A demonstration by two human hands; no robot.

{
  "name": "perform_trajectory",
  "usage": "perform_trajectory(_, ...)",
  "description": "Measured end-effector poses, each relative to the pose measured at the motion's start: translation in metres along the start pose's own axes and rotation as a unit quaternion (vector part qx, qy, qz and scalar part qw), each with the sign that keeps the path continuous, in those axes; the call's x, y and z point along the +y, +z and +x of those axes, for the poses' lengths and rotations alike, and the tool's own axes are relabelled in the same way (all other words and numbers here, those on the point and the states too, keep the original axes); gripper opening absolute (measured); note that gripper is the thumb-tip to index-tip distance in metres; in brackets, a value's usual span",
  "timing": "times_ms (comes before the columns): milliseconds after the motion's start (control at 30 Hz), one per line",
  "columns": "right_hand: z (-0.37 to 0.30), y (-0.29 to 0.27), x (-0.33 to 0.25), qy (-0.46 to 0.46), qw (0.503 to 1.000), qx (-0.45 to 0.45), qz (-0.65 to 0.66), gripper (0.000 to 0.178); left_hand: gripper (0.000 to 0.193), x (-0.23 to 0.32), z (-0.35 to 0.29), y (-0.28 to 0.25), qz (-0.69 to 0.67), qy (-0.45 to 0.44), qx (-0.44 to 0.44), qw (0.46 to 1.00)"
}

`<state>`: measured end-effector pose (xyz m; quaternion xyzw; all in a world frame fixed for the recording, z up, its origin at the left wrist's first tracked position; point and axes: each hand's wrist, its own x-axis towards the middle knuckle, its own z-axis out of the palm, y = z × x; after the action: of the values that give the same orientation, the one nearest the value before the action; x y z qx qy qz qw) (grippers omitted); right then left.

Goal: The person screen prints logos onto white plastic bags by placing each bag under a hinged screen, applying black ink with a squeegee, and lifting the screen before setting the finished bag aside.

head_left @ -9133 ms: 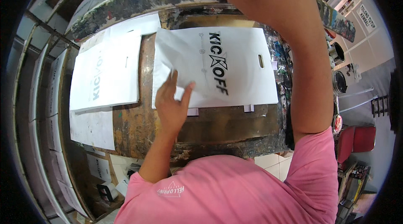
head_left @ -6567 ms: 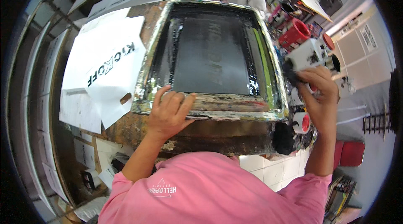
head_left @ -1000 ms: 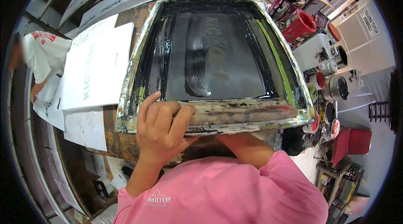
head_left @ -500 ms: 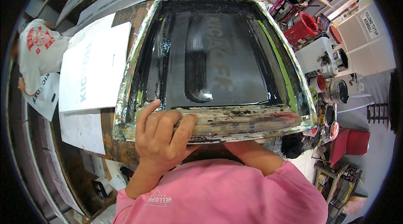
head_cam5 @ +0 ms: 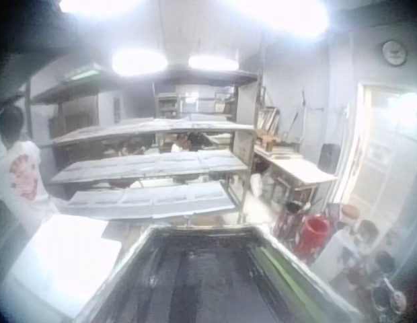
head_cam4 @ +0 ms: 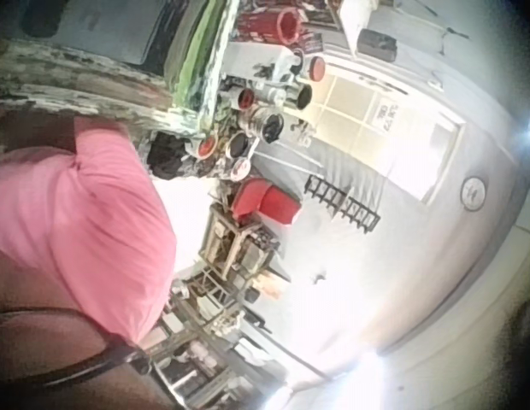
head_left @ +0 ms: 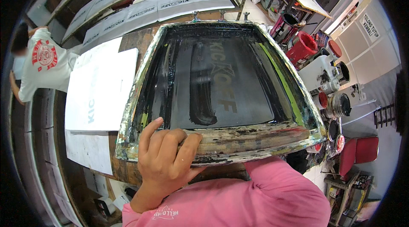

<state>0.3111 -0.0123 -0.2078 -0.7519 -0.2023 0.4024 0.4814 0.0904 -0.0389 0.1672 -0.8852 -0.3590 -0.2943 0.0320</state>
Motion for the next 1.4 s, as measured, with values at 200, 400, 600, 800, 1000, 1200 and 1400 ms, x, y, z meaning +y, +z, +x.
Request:
perform_trajectory(200, 0.014, -0.009, -0.004, -0.021, 0.999, 0.013, -0.033, 0.029, 0.061, 0.000, 0.001, 0.001, 0.007, 0.006, -0.005, 1.000)
perform_trajectory(400, 0.035, -0.013, -0.014, -0.052, 0.996, 0.017, -0.071, 0.029, 0.053, 0.004, 0.005, -0.005, 0.001, -0.020, 0.004, 1.000)
perform_trajectory(600, 0.034, -0.037, -0.025, -0.092, 0.989, 0.007, -0.113, 0.030, 0.056, 0.006, 0.005, -0.003, -0.008, 0.000, 0.009, 1.000)
perform_trajectory(800, -0.105, -0.126, -0.058, -0.278, 0.908, -0.205, -0.239, 0.031, 0.061, -0.003, -0.013, 0.010, -0.004, 0.008, 0.003, 1.000)
perform_trajectory(1000, -0.196, -0.276, -0.201, -0.138, 0.764, -0.470, -0.420, 0.027, 0.047, 0.002, -0.051, 0.042, 0.001, 0.016, 0.023, 1.000)
perform_trajectory(1200, -0.228, -0.316, -0.312, -0.354, 0.852, -0.248, -0.296, 0.018, 0.061, 0.000, -0.066, 0.061, -0.010, 0.024, 0.035, 0.999)
perform_trajectory(1400, -0.132, -0.190, -0.350, -0.521, 0.744, -0.197, -0.368, 0.023, 0.061, -0.009, -0.065, 0.065, -0.004, 0.025, 0.019, 0.999)
